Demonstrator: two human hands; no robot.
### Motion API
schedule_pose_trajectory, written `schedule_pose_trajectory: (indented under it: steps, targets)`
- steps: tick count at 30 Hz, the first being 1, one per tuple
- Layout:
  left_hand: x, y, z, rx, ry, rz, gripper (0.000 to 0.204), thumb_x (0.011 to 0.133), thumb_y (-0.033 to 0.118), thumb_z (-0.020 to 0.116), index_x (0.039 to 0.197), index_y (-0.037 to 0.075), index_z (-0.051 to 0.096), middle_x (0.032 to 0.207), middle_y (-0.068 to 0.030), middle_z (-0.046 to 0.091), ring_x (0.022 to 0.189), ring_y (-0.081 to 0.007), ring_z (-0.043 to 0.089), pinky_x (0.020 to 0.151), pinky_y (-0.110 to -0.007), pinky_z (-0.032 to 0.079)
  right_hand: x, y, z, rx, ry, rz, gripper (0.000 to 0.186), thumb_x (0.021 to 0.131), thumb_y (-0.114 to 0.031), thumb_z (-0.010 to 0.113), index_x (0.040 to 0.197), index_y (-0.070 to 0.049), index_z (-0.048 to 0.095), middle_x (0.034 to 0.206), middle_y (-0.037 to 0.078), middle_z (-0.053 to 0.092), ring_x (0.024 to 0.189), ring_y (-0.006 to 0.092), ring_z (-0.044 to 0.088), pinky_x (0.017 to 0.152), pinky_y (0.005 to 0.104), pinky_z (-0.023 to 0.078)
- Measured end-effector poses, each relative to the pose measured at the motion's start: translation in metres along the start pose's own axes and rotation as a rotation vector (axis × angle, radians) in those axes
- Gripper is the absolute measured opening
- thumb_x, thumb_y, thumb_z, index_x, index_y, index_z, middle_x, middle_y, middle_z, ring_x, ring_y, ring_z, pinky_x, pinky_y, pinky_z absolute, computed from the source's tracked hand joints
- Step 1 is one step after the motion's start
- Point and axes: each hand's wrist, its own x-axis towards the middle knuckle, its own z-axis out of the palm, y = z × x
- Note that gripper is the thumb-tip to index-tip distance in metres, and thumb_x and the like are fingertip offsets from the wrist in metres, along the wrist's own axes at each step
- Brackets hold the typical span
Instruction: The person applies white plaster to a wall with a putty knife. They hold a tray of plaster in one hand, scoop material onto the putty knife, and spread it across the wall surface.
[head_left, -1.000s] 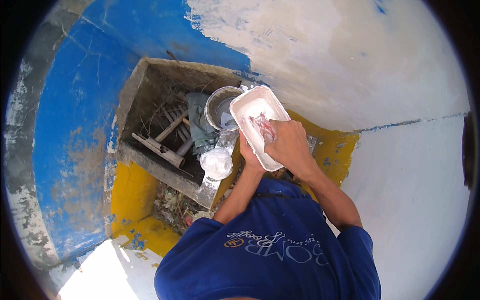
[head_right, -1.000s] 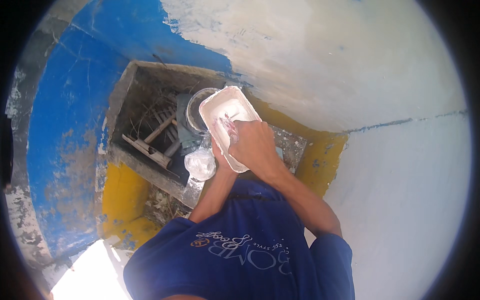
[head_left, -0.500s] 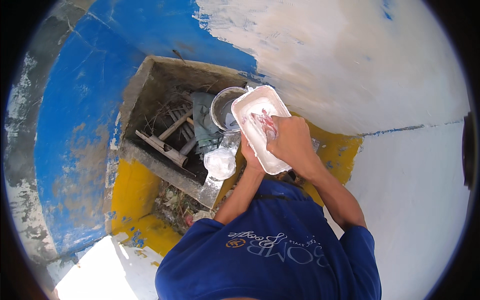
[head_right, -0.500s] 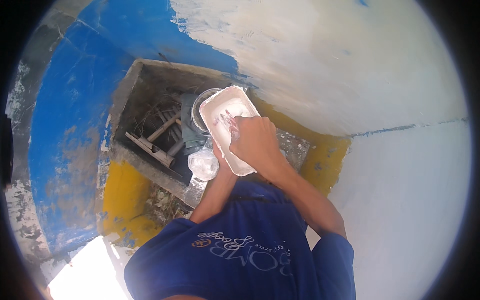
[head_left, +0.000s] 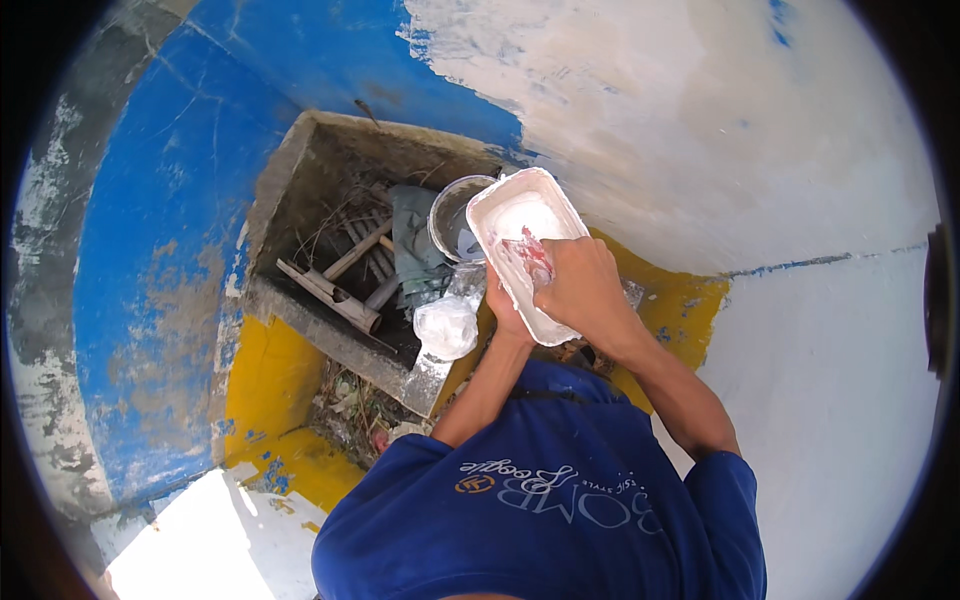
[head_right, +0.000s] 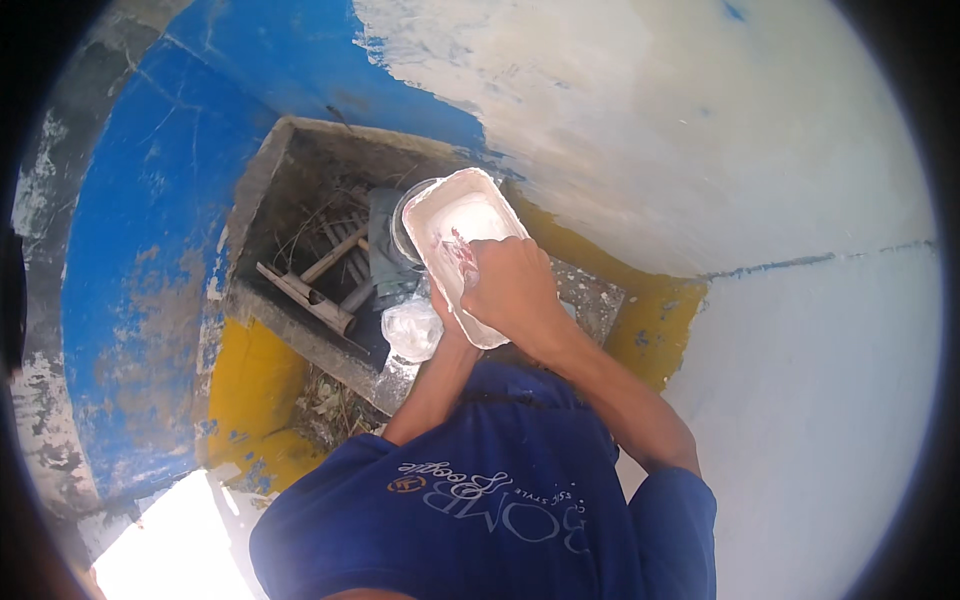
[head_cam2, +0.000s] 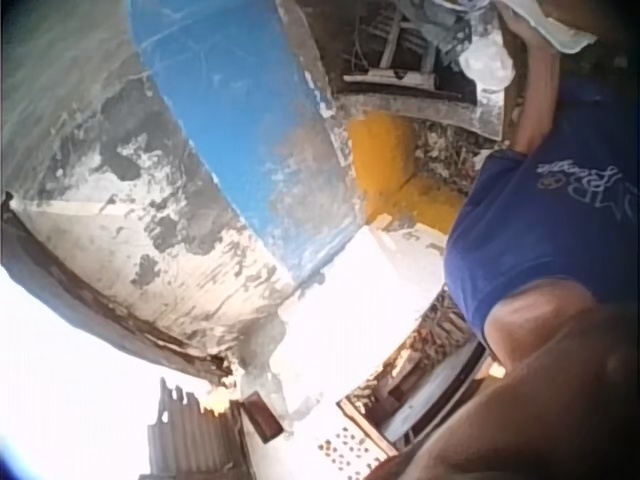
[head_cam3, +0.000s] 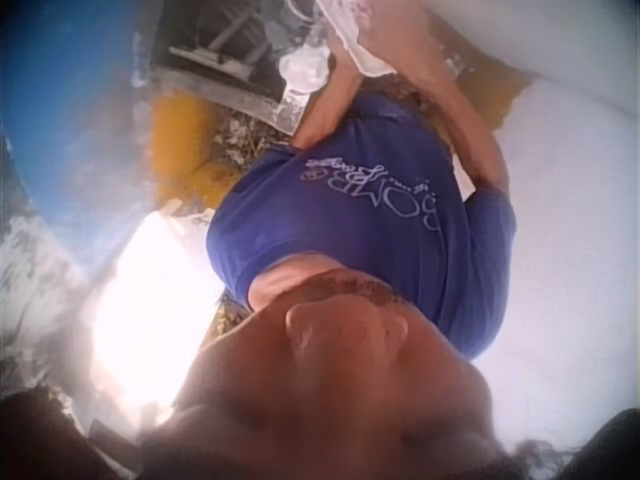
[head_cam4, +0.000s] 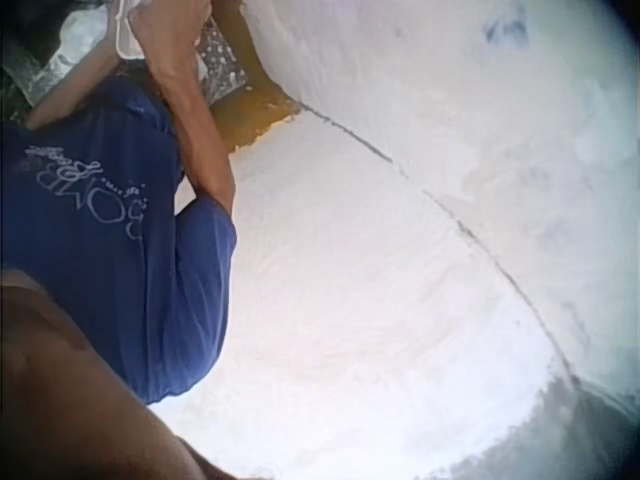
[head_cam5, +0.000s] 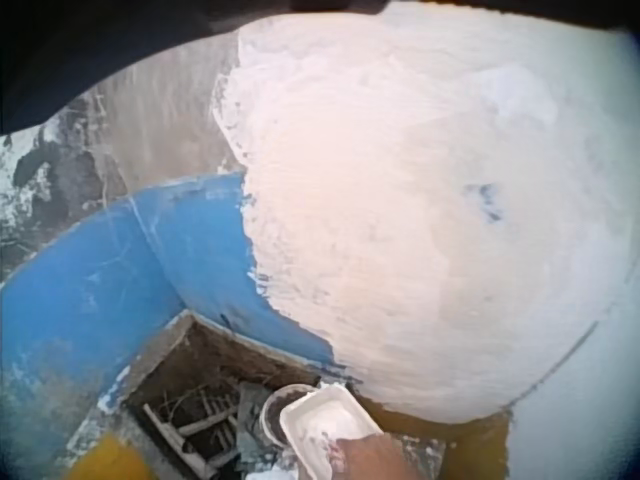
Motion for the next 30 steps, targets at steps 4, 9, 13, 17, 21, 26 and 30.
schedule_pose_trajectory:
  steps: [4,9,13,17,21,26,30]
  targets:
    - [0.001,0.000,0.010,0.068,0.081,-0.020,0.062,0.099,0.052,0.034,0.144,0.009,0.038,0.138,-0.0114,0.049,0.127,-0.0284,0.048,0.109,-0.045,0.037,0.005,0.003,0.000,-0.094,0.107,0.023,0.019,0.062,-0.009,0.063,0.074,0.004,0.067,0.065,0.028,0.061,0.063,0.0445,0.061,0.064,0.0494,0.050]
    - [0.000,-0.002,0.011,0.016,0.065,-0.066,0.062,0.098,0.053,0.034,0.144,0.012,0.038,0.139,-0.0106,0.048,0.127,-0.0278,0.048,0.108,-0.045,0.037,0.004,0.006,0.010,-0.028,0.091,0.053,0.019,0.060,-0.009,0.062,0.072,0.006,0.064,0.066,0.030,0.059,0.064,0.0474,0.059,0.066,0.0500,0.049]
    - [-0.003,0.002,0.004,-0.032,0.053,-0.074,0.063,0.099,0.054,0.031,0.145,0.011,0.036,0.142,-0.0106,0.046,0.129,-0.0286,0.046,0.110,-0.045,0.035,0.003,0.001,0.009,-0.005,0.073,0.027,0.019,0.061,-0.008,0.062,0.074,0.004,0.067,0.067,0.029,0.061,0.066,0.0456,0.062,0.065,0.0498,0.051]
    - [-0.003,0.000,0.013,0.128,0.136,-0.040,0.064,0.097,0.055,0.034,0.147,0.014,0.033,0.141,-0.0100,0.046,0.128,-0.0280,0.047,0.108,-0.045,0.038,0.011,0.005,0.005,-0.018,0.136,-0.012,0.019,0.060,-0.008,0.062,0.073,0.005,0.066,0.065,0.028,0.060,0.061,0.0453,0.060,0.062,0.0490,0.050]
    - [-0.004,0.001,0.021,0.071,0.103,-0.070,0.064,0.098,0.053,0.032,0.146,0.011,0.034,0.141,-0.0109,0.046,0.127,-0.0285,0.048,0.106,-0.044,0.040,0.016,0.000,-0.017,-0.090,0.198,-0.050,0.016,0.063,-0.008,0.062,0.073,0.005,0.066,0.063,0.025,0.059,0.061,0.0420,0.060,0.057,0.0473,0.048]
    - [-0.008,-0.002,0.018,0.113,0.106,-0.053,0.064,0.100,0.053,0.031,0.146,0.009,0.034,0.143,-0.0110,0.045,0.129,-0.0280,0.046,0.108,-0.044,0.037,0.002,0.012,0.014,-0.271,0.204,-0.135,0.013,0.069,-0.008,0.062,0.075,0.001,0.068,0.062,0.021,0.061,0.059,0.0376,0.063,0.056,0.0449,0.049]
    - [-0.009,0.004,-0.019,-0.037,-0.096,-0.075,0.064,0.099,0.054,0.031,0.146,0.009,0.035,0.143,-0.0108,0.046,0.129,-0.0274,0.046,0.109,-0.044,0.036,-0.015,0.005,0.016,-0.118,0.154,-0.159,0.012,0.069,-0.009,0.062,0.075,-0.001,0.068,0.065,0.022,0.063,0.059,0.0376,0.063,0.058,0.0465,0.050]
